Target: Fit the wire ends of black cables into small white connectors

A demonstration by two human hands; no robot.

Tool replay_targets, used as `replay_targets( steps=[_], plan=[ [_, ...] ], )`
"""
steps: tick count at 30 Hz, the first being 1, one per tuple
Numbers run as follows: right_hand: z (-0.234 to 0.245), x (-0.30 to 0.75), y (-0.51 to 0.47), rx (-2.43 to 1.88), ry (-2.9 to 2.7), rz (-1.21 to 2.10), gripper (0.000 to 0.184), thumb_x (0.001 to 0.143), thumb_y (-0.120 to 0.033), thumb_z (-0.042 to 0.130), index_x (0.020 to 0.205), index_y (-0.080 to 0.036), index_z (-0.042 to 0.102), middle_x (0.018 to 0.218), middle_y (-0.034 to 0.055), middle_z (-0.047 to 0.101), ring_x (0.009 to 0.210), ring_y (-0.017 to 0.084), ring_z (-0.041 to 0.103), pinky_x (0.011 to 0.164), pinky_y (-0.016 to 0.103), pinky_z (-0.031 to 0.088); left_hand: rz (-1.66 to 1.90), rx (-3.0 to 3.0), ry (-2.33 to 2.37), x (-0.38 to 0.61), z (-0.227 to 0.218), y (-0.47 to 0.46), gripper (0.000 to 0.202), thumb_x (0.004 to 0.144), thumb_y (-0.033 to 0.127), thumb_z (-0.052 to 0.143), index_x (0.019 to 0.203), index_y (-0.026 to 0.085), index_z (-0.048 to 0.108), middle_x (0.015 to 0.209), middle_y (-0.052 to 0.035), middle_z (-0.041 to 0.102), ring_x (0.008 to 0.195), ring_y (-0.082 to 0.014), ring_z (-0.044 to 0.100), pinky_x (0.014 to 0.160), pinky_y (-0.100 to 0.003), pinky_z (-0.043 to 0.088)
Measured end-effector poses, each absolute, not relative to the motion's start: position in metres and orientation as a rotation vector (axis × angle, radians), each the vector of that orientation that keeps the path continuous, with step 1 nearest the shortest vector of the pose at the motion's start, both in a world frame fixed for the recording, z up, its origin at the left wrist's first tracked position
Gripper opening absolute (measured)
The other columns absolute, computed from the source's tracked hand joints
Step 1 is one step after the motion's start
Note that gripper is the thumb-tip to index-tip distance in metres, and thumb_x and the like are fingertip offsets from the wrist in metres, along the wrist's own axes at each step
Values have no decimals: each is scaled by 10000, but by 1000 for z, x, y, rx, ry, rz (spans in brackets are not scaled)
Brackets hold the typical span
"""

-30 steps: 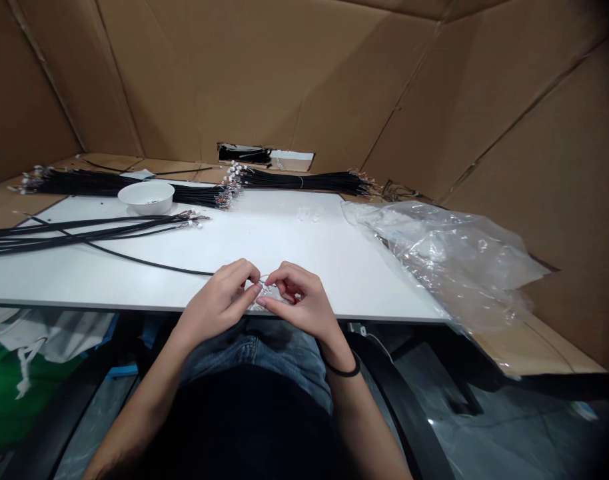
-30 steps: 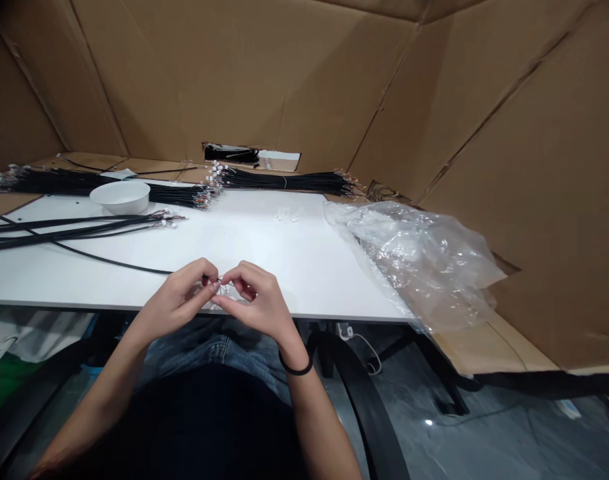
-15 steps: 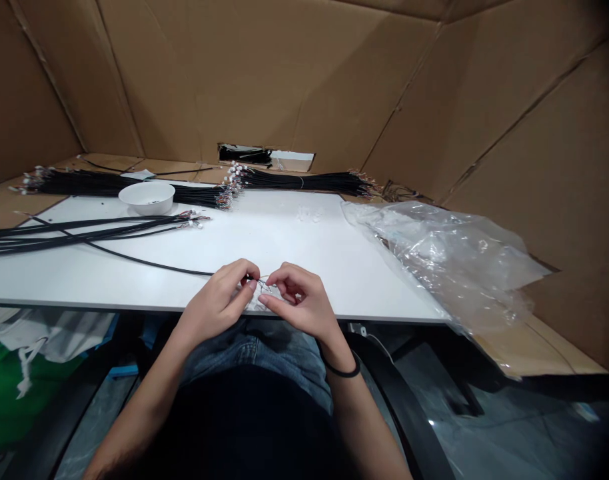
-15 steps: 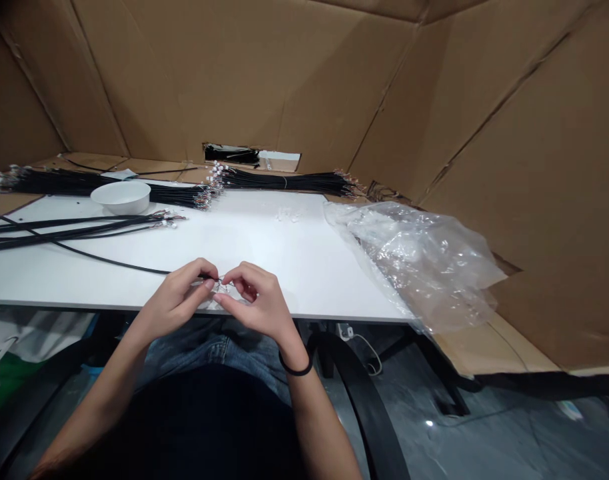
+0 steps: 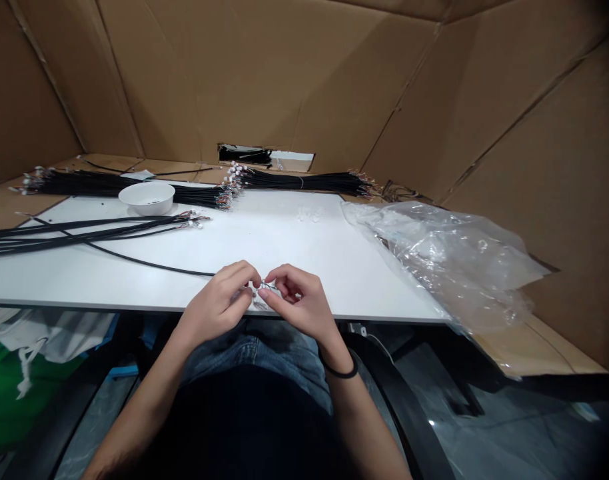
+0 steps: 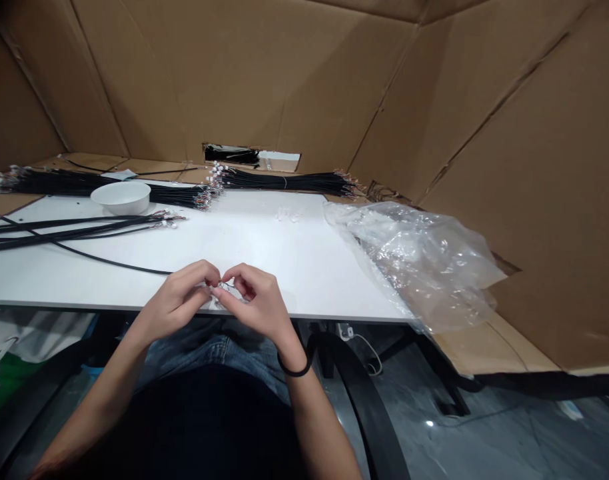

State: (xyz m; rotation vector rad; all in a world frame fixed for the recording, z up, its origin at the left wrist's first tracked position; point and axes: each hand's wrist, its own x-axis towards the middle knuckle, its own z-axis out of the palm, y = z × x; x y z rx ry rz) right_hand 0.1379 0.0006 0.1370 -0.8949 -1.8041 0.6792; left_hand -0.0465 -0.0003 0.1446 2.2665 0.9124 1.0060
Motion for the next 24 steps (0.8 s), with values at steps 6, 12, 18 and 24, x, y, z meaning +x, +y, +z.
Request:
replay_targets(
  steps=[6, 12, 18, 24],
  plan=[
    [140, 139, -1, -887, -1757, 794, 130, 831, -294, 666, 816, -170, 630, 569, -65, 384, 496, 78, 342, 468, 224, 271, 1093, 2276, 900, -45, 141, 1, 190, 974, 205, 436, 803, 178, 512, 881, -37, 565, 827, -156, 524, 753, -283, 396],
    [138, 143, 0, -851, -1743, 892, 161, 849, -321, 657, 803, -172, 620, 555, -62, 396, 491, 80, 330, 460, 225, 263, 1192, 2239, 932, -47, 140, 0, 149, 957, 210, 492, 818, 175, 532, 810, -17, 584, 761, -138, 536, 717, -273, 407],
    [138, 144, 0, -826, -1756, 941, 191, 844, -355, 668, 811, -173, 619, 554, -66, 373, 488, 80, 313, 461, 225, 264, 1275, 2217, 981, -46, 141, -3, 30, 867, 165, 606, 857, 173, 578, 809, 1, 618, 763, -128, 573, 714, -253, 436],
    [139, 145, 0, -844, -1770, 926, 227, 860, -396, 651, 823, -174, 629, 567, -54, 398, 501, 87, 338, 474, 228, 290, 1314, 2236, 871, -45, 139, 0, 82, 851, 119, 611, 899, 175, 646, 833, -26, 659, 779, -143, 603, 711, -263, 469]
  ],
)
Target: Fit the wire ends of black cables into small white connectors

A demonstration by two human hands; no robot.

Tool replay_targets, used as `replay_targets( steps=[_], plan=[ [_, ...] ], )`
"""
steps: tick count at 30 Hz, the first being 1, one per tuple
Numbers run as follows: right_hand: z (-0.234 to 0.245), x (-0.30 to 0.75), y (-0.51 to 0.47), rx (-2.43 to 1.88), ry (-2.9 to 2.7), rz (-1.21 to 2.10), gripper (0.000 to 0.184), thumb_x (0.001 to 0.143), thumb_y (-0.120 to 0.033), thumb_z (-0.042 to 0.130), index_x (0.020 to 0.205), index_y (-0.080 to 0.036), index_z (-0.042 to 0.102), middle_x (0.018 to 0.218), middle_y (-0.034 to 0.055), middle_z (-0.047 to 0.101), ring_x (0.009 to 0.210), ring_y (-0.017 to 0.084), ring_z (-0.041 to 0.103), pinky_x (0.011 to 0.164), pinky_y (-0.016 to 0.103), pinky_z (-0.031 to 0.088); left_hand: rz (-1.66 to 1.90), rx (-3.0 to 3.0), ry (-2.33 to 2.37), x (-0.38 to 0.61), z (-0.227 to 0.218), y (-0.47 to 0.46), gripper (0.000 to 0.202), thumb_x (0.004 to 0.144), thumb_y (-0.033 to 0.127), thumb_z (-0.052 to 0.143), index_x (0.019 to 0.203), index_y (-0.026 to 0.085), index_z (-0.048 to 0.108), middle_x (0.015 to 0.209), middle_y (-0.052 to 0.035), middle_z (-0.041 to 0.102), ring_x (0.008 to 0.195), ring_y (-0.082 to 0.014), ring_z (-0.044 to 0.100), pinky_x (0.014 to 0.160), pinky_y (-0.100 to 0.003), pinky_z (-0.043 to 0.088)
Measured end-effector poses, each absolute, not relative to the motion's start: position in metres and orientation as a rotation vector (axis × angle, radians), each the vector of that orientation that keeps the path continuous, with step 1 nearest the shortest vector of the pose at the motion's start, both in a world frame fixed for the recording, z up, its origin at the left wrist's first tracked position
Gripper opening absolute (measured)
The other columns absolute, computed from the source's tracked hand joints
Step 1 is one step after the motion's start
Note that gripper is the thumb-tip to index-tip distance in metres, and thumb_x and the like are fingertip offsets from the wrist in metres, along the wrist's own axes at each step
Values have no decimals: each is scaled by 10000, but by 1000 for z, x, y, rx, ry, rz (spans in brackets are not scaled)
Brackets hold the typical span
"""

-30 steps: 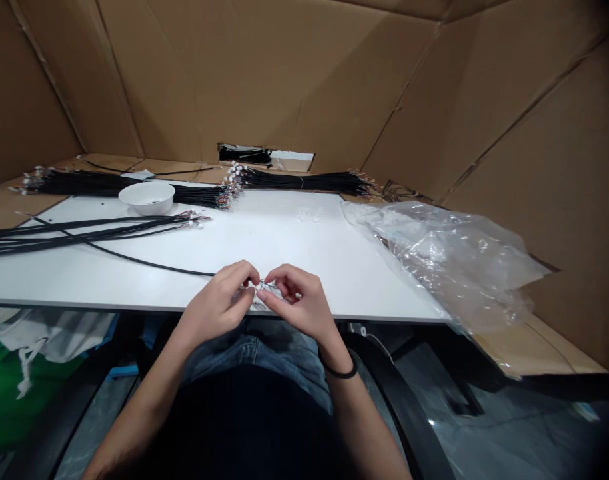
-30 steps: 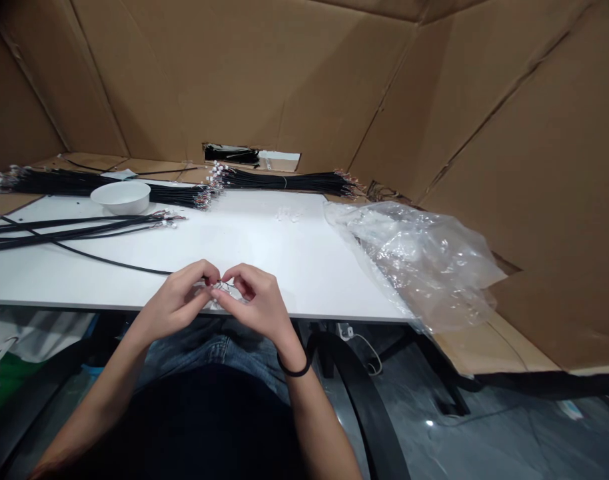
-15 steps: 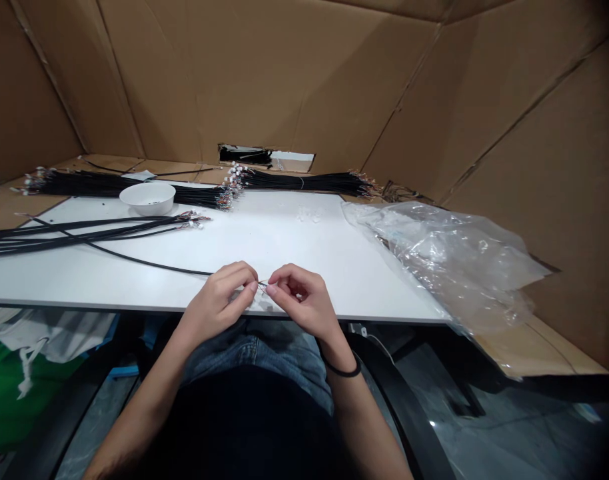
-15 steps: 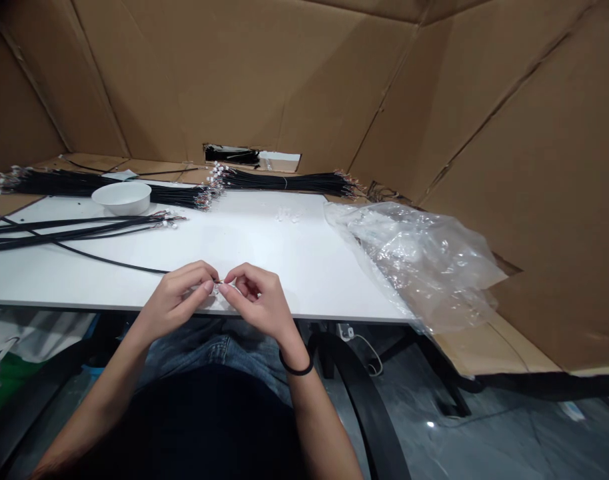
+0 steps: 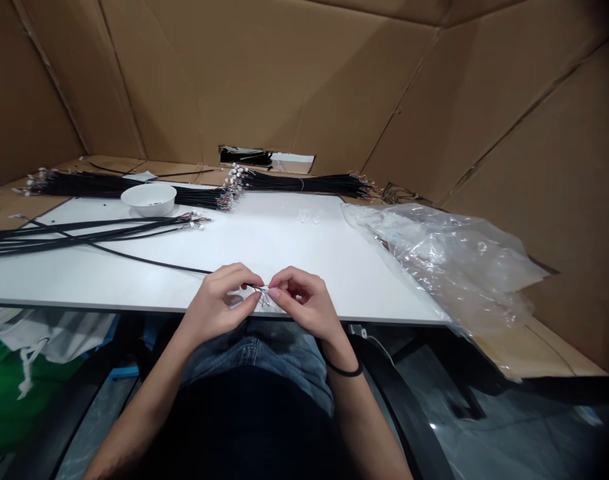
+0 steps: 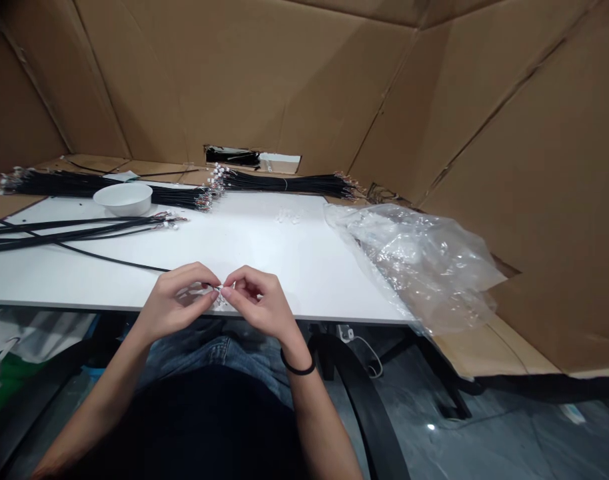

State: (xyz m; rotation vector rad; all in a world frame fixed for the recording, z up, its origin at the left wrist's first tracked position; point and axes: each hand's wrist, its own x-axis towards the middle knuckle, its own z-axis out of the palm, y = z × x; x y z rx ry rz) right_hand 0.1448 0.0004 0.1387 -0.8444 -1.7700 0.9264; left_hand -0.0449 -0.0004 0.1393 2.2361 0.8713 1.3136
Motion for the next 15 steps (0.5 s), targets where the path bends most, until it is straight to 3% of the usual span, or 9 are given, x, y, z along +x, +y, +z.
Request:
replay_targets(
  steps=[15],
  plan=[
    [138, 145, 0, -885, -1764, 910, 232, 856, -382, 635, 803, -159, 673, 578, -23, 494, 477, 80, 347, 442, 224, 268, 1330, 2197, 789, -49, 141, 1, 172, 847, 77, 551, 913, 179, 672, 934, -44, 609, 854, -148, 587, 757, -272, 482]
  ],
)
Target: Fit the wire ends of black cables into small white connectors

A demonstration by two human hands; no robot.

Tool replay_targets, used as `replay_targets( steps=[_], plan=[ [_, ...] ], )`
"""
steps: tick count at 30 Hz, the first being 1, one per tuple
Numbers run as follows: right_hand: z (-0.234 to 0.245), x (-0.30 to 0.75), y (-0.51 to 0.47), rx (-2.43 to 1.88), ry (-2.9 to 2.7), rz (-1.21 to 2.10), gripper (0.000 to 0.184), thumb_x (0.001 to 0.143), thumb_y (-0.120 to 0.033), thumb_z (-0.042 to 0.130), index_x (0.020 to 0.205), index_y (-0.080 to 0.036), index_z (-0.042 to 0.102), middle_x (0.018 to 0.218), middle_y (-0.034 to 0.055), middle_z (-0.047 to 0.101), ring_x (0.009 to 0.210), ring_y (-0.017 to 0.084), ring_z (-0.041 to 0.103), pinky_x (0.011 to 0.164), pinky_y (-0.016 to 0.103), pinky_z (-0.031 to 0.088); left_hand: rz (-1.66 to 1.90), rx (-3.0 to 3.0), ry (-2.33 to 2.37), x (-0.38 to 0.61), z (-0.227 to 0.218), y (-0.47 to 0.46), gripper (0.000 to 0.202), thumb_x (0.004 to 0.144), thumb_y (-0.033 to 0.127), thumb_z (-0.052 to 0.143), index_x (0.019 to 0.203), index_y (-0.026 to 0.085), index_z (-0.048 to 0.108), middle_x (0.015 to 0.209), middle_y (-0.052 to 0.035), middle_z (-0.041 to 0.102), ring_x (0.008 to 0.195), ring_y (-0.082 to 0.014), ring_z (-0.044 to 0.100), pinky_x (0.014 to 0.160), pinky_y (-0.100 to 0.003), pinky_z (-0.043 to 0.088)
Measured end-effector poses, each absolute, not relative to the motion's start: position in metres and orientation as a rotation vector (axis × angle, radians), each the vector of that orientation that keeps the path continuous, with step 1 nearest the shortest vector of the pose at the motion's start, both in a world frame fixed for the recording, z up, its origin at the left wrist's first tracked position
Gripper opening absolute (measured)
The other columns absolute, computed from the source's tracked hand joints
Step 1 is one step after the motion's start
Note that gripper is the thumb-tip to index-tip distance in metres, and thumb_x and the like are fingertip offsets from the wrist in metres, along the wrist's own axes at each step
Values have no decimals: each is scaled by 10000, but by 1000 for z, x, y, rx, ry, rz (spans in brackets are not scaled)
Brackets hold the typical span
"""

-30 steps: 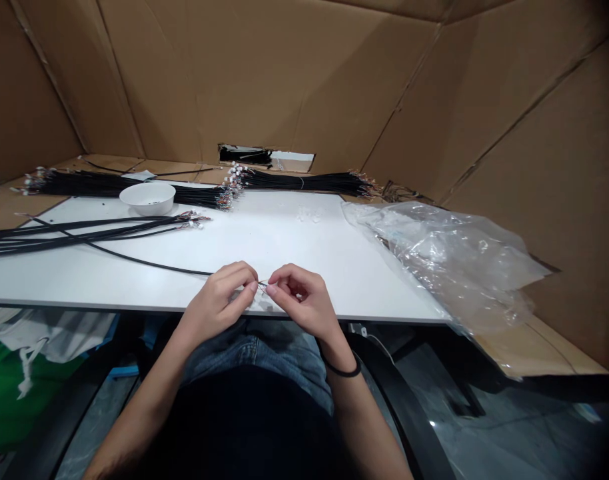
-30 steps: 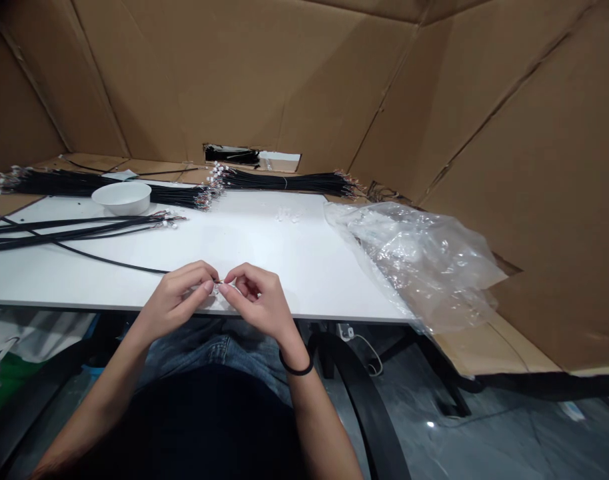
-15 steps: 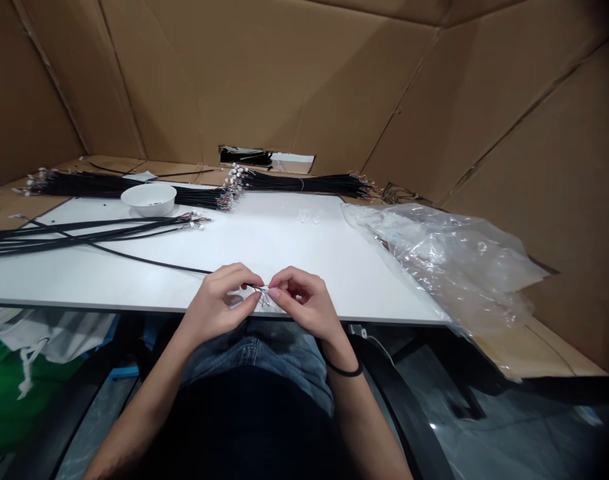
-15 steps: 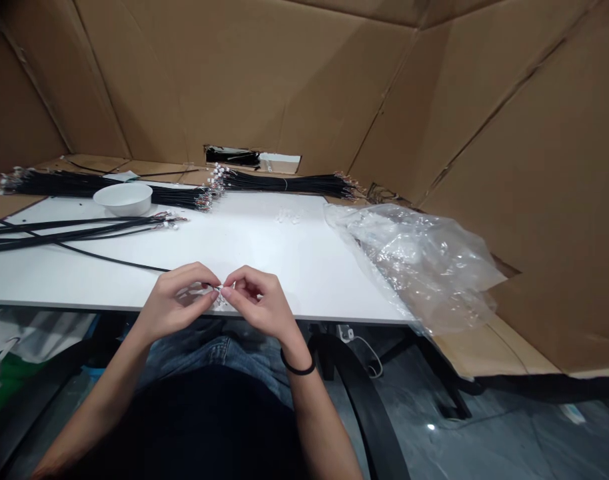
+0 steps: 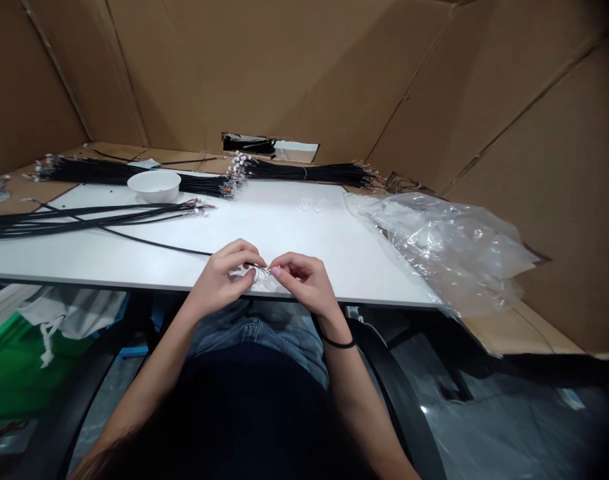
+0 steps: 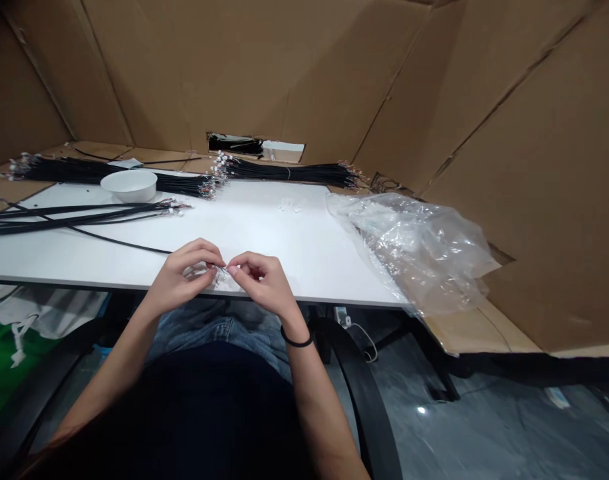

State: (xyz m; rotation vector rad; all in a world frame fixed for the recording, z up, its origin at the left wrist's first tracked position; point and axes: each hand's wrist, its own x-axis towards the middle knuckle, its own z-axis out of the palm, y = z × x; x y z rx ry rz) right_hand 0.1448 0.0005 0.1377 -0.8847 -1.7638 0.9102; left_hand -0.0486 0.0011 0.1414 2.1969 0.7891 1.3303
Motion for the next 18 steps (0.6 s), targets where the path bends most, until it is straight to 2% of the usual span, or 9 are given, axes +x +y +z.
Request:
replay_targets(
  steps=[8, 18],
  plan=[
    [138, 144, 1, -901, -1741, 917, 261, 838, -422, 656, 793, -165, 670, 572, -25, 486, 479, 84, 352, 445, 227, 272, 1337, 2190, 865, -50, 140, 2, 167, 831, 118, 555, 978, 183, 600, 954, -47, 620, 852, -163, 577, 781, -298, 502],
    [138, 144, 2, -845, -1752, 960, 226, 820, -390, 677, 822, -166, 643, 541, -68, 379, 472, 73, 312, 447, 221, 251, 1338, 2195, 853, -49, 142, 1, 219, 797, 72, 545, 979, 179, 604, 947, -43, 614, 857, -161, 571, 782, -290, 498]
  ],
)
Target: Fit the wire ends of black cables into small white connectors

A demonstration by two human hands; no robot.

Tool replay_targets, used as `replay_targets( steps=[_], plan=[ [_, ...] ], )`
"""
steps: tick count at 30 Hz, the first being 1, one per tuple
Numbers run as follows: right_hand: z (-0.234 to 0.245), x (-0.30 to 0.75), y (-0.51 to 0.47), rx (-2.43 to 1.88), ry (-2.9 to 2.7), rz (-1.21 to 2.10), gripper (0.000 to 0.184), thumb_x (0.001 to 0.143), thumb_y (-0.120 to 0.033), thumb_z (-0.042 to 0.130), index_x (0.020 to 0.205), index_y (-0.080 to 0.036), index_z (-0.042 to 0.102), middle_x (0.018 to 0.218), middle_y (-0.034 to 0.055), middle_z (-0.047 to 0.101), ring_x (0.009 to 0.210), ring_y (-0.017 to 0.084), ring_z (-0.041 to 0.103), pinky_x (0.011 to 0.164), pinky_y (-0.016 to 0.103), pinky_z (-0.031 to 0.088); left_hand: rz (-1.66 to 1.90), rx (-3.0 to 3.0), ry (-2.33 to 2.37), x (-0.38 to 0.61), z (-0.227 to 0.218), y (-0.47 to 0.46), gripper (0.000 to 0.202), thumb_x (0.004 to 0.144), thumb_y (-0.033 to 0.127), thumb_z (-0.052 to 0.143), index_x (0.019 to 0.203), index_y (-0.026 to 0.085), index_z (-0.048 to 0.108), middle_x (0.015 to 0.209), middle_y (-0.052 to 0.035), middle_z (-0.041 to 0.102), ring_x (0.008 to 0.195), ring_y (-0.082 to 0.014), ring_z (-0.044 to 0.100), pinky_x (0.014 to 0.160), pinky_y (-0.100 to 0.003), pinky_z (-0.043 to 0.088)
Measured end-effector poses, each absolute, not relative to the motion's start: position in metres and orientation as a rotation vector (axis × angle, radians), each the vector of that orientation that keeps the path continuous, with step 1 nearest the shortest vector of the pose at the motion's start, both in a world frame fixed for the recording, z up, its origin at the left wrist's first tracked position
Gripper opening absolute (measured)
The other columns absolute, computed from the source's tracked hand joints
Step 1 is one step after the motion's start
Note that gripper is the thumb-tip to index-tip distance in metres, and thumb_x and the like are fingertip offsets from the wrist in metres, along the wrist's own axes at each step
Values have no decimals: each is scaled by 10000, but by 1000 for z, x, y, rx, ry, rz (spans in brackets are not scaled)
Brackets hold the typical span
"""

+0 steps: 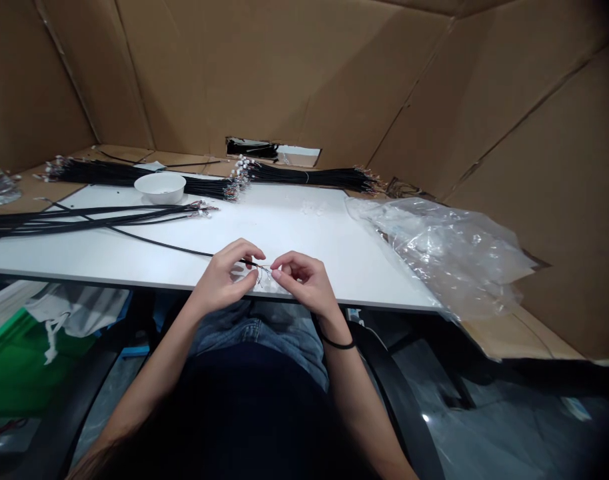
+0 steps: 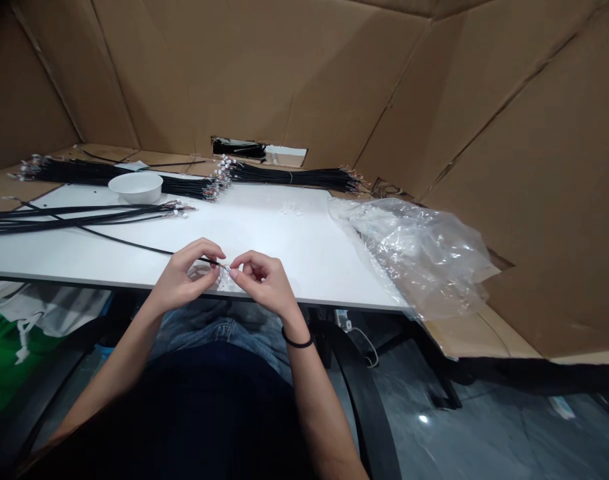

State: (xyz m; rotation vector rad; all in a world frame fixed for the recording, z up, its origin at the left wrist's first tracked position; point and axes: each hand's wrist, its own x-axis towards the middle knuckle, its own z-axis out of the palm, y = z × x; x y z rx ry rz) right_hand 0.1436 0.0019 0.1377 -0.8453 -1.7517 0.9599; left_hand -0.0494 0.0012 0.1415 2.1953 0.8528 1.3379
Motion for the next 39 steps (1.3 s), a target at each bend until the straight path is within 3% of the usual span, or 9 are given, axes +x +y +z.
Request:
replay_targets(
  steps=[16, 22, 28, 39],
  plan=[
    [140, 141, 0, -798, -1831, 872, 222, 750, -242, 737, 890, -175, 578, 542, -109, 343, 468, 62, 293, 465, 206, 240, 1334, 2198, 824, -50, 141, 2, 281, 737, 32, 539, 974, 166, 610, 950, -37, 608, 854, -157, 577, 772, -277, 483],
    [137, 141, 1, -791, -1847, 876, 231, 757, -253, 744, 899, -168, 581, 548, -105, 350, 475, 62, 294, 463, 203, 243, 1340, 2202, 812, -50, 141, 2, 244, 759, 28, 567, 955, 152, 640, 943, -43, 600, 860, -153, 582, 784, -277, 473],
    [136, 141, 1, -817, -1860, 846, 237, 754, -256, 749, 901, -167, 586, 548, -106, 342, 483, 64, 290, 472, 206, 245, 1345, 2194, 793, -50, 141, 2, 111, 860, 128, 598, 953, 150, 654, 946, -55, 612, 875, -153, 589, 789, -271, 477],
    [136, 140, 1, -810, -1852, 849, 274, 740, -278, 776, 897, -172, 578, 526, -115, 318, 475, 64, 272, 466, 212, 226, 1349, 2215, 813, -50, 140, 2, 181, 857, 60, 560, 946, 167, 674, 947, -51, 614, 873, -150, 596, 782, -272, 466]
  ],
)
